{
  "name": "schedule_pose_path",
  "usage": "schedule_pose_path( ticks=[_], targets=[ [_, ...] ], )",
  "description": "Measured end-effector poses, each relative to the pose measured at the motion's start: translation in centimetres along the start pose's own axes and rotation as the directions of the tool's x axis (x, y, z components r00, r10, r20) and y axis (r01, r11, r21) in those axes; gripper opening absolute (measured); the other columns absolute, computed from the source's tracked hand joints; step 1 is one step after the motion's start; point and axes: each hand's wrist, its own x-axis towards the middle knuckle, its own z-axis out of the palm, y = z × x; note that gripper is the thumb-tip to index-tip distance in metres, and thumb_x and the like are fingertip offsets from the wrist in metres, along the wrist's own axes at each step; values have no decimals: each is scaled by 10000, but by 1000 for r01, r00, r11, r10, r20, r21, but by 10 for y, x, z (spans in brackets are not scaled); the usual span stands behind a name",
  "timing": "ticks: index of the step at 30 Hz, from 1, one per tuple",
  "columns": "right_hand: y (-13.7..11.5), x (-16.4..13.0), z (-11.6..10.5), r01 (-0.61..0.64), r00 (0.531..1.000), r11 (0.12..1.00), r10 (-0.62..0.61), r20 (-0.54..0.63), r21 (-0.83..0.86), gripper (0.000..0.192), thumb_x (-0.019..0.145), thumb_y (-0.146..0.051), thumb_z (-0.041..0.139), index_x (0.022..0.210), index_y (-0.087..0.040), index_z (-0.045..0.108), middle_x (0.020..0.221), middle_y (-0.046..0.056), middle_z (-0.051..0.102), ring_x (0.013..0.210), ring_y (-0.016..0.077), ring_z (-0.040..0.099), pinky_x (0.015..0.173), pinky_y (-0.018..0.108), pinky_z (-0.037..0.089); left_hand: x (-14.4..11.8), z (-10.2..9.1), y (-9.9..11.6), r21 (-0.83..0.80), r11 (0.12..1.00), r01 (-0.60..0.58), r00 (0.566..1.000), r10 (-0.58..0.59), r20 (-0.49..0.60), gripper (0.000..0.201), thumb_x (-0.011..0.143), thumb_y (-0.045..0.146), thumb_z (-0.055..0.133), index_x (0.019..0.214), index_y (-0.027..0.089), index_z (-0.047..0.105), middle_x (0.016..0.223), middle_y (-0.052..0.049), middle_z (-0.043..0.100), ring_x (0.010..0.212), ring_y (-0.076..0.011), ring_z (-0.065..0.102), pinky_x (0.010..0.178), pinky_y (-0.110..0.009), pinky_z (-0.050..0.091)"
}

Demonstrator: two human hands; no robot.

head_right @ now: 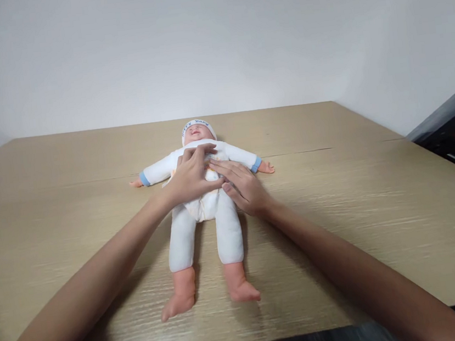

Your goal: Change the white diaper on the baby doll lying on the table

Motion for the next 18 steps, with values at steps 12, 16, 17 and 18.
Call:
schedule_pose_path(
  ticks=[12, 16, 17, 18],
  targets=[
    [-21, 11, -7, -63, 998, 983, 59, -29, -170, 552, 1177, -471, 325, 1605, -244, 589, 1693, 64, 532, 1639, 248, 442, 1401, 514, 299, -55, -15, -65, -415, 907, -77, 987, 11, -159, 751, 1103, 502, 555, 1736, 222, 263, 1654, -183, 551, 1535, -260, 556, 1261, -426, 468],
    [-48, 42, 1, -110, 989, 980, 91, -117, -169, 366, 1148, -456, 489, 1314, -212, 704, 1400, 96, 715, 1340, 252, 626, 1213, 452, 414, -89, -21, -89, -159, 987, 38, 979, -69, -194, 759, 1088, 497, 551, 1733, 189, 298, 1561, -159, 626, 1428, -271, 599, 1262, -472, 446],
    [-55, 52, 3, -111, 990, 983, 96, -107, -144, 331, 1144, -449, 499, 1223, -204, 707, 1295, 95, 737, 1238, 239, 643, 1142, 425, 437, -95, -22, -93, -97, 992, 76, 975, -94, -203, 720, 1074, 492, 564, 1688, 172, 369, 1522, -158, 651, 1401, -281, 607, 1254, -483, 442],
    [-61, 63, 6, -112, 991, 986, 102, -86, -121, 311, 1140, -445, 505, 1135, -197, 694, 1194, 89, 740, 1140, 221, 644, 1072, 398, 446, -99, -21, -95, -44, 992, 116, 969, -123, -213, 664, 1058, 482, 575, 1623, 157, 446, 1476, -157, 676, 1377, -293, 613, 1246, -496, 435]
  ],
)
